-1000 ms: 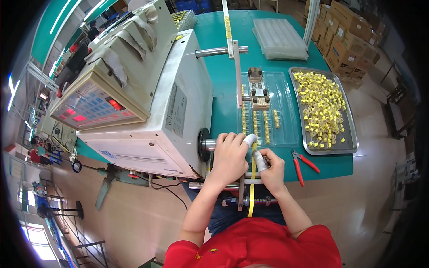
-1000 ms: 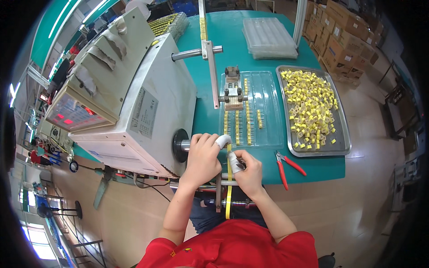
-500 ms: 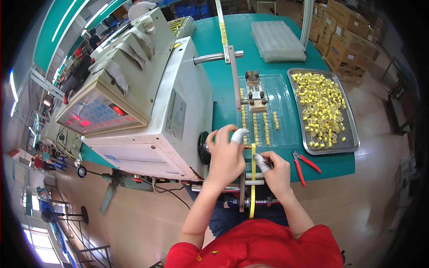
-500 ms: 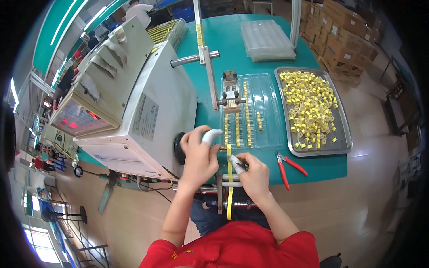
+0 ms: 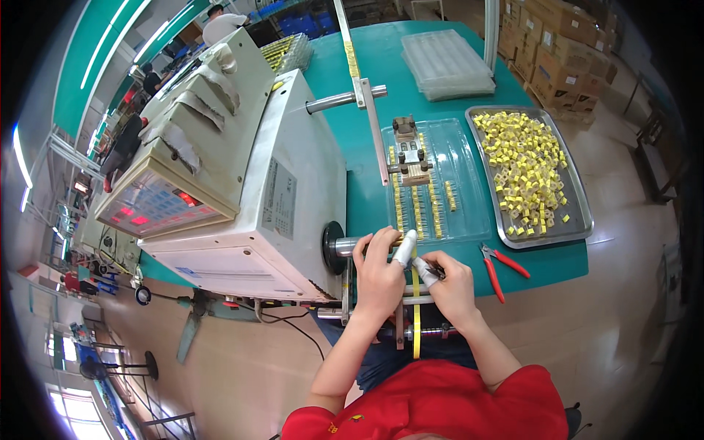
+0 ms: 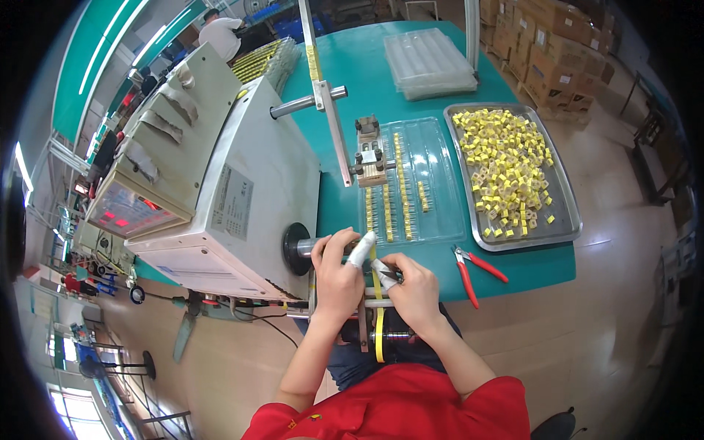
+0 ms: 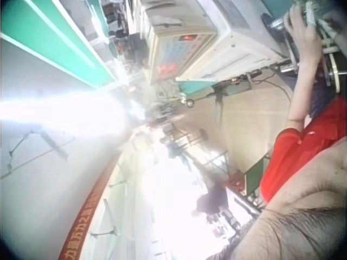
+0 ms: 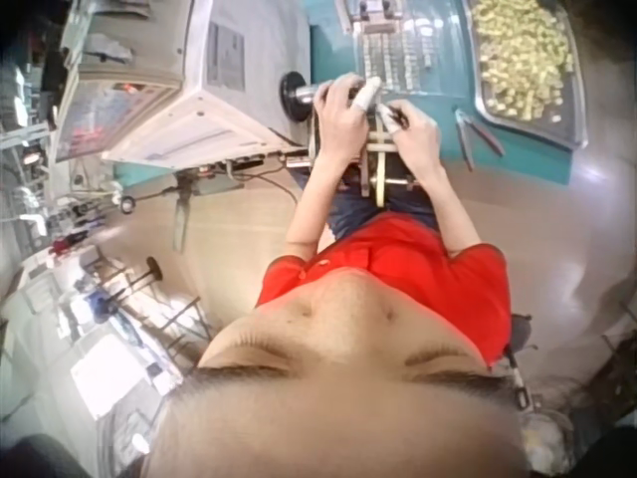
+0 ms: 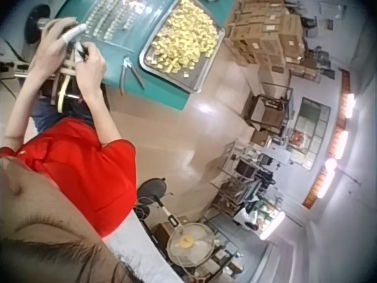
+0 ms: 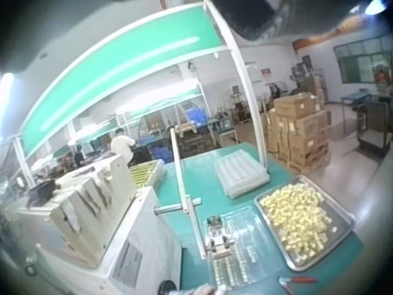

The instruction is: Operating a specialized machine to assemble small electronic components on a factory line.

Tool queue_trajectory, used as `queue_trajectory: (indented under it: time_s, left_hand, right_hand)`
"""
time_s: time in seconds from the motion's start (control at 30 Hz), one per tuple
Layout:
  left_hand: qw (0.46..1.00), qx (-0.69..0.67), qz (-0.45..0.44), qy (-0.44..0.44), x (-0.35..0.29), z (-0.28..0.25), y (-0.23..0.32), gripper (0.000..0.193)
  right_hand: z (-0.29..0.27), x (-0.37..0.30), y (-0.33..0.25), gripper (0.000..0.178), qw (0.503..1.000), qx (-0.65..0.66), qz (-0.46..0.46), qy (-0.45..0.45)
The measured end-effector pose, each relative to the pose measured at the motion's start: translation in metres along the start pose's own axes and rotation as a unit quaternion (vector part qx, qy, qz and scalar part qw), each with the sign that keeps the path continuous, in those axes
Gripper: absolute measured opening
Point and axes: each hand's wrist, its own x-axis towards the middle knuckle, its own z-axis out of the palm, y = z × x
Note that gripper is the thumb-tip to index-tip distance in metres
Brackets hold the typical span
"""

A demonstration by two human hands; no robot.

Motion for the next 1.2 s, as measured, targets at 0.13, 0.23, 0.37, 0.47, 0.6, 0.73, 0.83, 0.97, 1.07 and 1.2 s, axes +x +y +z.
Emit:
queue_trajectory:
  time_s: [0.13,0.23,0.37,0.47,0.6,0.73,0.83,0.97,1.07,1.2]
  left_hand:
    - [0.996,-0.089,0.003,0.015,0.001,-0.001,-0.011,0.045]
    - [0.995,-0.095,0.032,-0.003,0.007,-0.007,-0.015,0.047]
    - [0.995,-0.075,0.061,-0.022,0.012,-0.012,-0.018,0.043]
    - [0.994,-0.075,0.072,-0.042,0.013,-0.014,-0.020,0.045]
    - [0.992,-0.072,0.082,-0.064,0.013,-0.016,-0.022,0.048]
    - [0.991,-0.056,0.101,-0.072,0.015,-0.019,-0.021,0.050]
    - [0.990,-0.052,0.110,-0.068,0.014,-0.018,-0.022,0.053]
    - [0.995,-0.047,0.044,-0.078,0.010,-0.019,-0.017,0.052]
    - [0.998,-0.036,-0.016,-0.055,0.001,-0.015,-0.017,0.053]
    - [0.997,-0.006,-0.038,-0.065,-0.006,-0.015,-0.014,0.054]
  right_hand:
    - [-0.002,0.001,-0.002,0.012,1.000,0.008,0.010,-0.011]
    - [-0.002,0.002,0.003,0.014,1.000,0.005,0.007,-0.016]
    - [-0.003,0.004,0.004,0.016,1.000,0.008,0.003,-0.028]
    - [-0.004,0.005,0.004,0.017,0.999,0.008,0.001,-0.031]
    - [-0.006,0.007,0.005,0.018,0.999,0.007,-0.003,-0.039]
    - [-0.007,0.007,0.006,0.017,0.999,-0.011,-0.021,-0.039]
    - [-0.008,0.008,0.003,0.015,0.998,-0.033,-0.036,-0.035]
    - [-0.014,0.009,0.001,0.016,0.993,-0.091,-0.037,-0.059]
    - [-0.012,0.008,0.005,0.017,0.991,-0.113,-0.046,-0.050]
    - [-0.011,0.007,0.005,0.016,0.991,-0.112,-0.053,-0.049]
